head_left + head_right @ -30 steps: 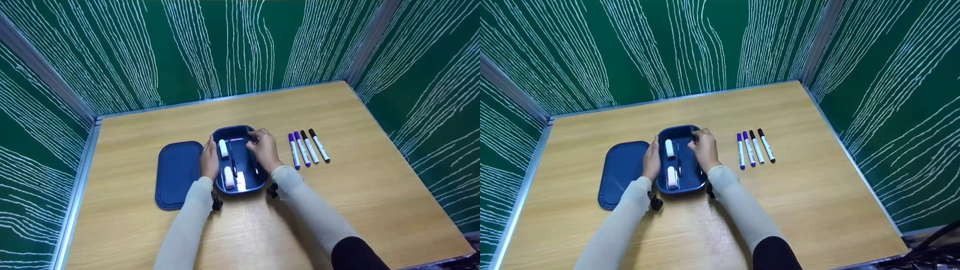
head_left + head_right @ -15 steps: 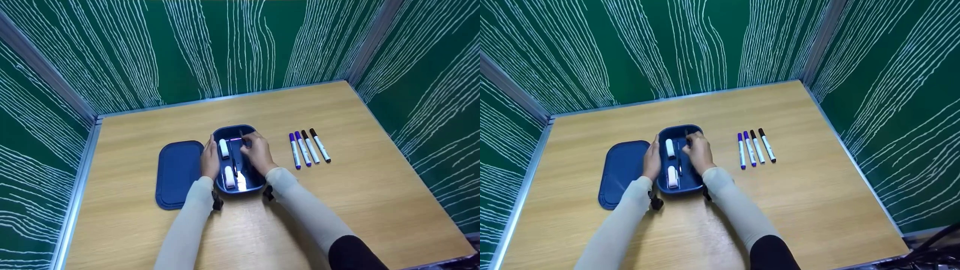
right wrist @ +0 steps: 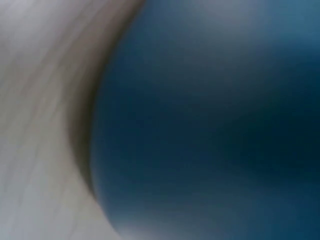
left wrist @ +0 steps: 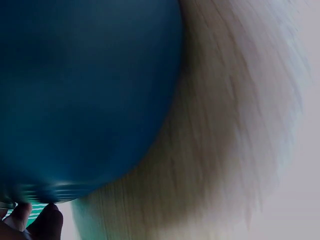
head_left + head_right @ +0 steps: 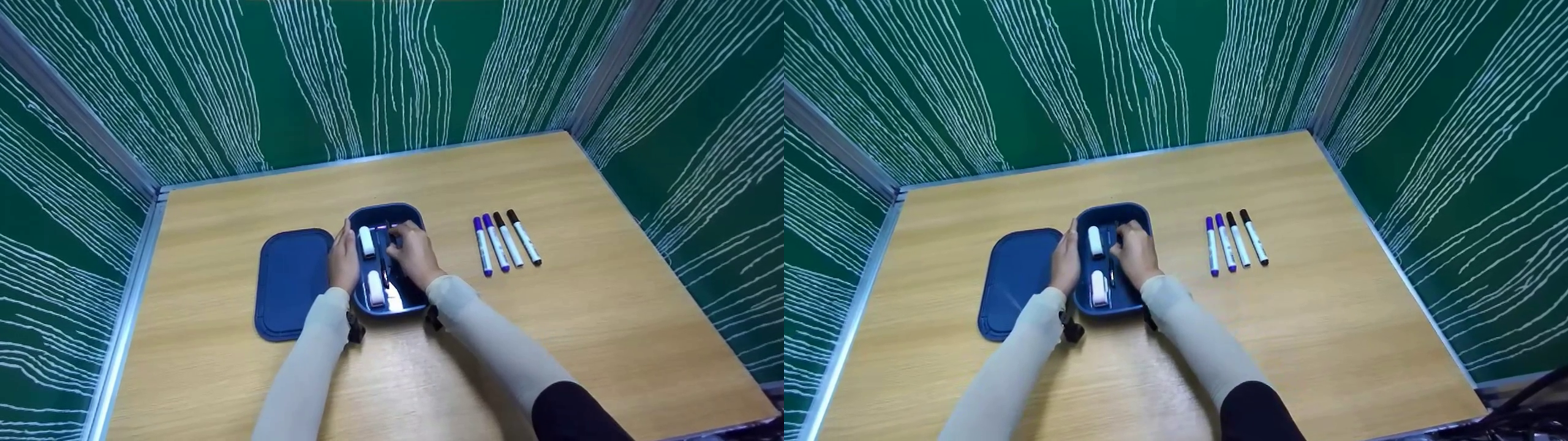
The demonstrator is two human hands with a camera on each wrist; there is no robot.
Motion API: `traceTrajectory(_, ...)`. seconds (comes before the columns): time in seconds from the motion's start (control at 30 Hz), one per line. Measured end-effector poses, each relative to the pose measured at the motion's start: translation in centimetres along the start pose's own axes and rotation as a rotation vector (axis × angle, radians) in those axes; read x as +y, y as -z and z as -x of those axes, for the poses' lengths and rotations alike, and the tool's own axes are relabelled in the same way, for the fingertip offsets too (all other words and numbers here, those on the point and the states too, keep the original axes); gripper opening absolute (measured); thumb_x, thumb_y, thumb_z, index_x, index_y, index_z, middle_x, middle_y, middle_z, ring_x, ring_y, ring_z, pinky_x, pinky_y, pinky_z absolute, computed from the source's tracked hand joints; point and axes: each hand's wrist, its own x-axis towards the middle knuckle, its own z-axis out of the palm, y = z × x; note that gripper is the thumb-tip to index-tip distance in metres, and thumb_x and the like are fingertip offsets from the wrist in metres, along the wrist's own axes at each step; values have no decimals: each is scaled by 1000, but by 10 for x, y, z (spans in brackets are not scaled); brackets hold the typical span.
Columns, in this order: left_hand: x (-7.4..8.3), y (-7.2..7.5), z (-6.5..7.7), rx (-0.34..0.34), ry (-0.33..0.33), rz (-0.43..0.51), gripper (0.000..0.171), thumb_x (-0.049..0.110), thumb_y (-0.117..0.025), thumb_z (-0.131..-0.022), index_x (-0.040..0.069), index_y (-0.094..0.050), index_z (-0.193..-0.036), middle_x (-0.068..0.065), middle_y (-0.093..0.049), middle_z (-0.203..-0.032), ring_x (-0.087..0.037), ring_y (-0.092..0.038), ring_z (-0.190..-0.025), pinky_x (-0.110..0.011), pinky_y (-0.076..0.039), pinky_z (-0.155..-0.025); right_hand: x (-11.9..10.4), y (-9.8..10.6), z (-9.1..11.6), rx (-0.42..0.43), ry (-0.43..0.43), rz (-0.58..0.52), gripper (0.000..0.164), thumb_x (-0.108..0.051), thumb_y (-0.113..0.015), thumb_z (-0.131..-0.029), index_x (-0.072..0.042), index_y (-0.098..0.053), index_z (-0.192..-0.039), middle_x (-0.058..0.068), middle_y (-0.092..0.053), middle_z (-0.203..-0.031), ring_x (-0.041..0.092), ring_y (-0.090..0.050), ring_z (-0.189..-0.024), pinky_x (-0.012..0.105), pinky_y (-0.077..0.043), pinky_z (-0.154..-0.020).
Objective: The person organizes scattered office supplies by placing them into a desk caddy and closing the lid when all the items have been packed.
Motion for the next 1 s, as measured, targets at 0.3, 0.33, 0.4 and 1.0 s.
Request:
traceTrajectory(0.3,0,2,0,3,-5,-8,53,45,-27,-108,25,-27,-157,3,-30,-160,-20,-26,-148,-40,-21,-122,4,-7,1,-15,15,28,25,-2,-72,-82,0,-73,-107,11,-67,-103,23,-65,-96,34,-55,-85)
traceTrajectory(0.33,0,2,0,0,-4,-9,53,46,-27,-108,26,-26,-157,4,-30,-160,-19,-26,-148,-39,-21,-122,4,-8,2,-30,4,35,25,-3,-71,-83,-1,-73,-108,11,-67,-104,22,-66,-96,34,-55,-85)
traceTrajectory(0.4,1,2,1,-6,1,-10,53,47,-26,-107,28,-26,-156,6,-29,-160,-17,-25,-148,-38,-21,-122,5,-9,3,-55,-13,55,24,-4,-70,-85,-2,-73,-109,11,-67,-107,22,-66,-99,34,-55,-85)
traceTrajectory(1.0,1,2,1,-22,23,-3,56,48,-24,-107,23,-25,-158,4,-26,-162,-19,-22,-150,-40,-17,-123,8,-13,4,-100,-27,137,15,-4,-65,-87,-3,-74,-98,12,-68,-101,27,-66,-97,39,-56,-82)
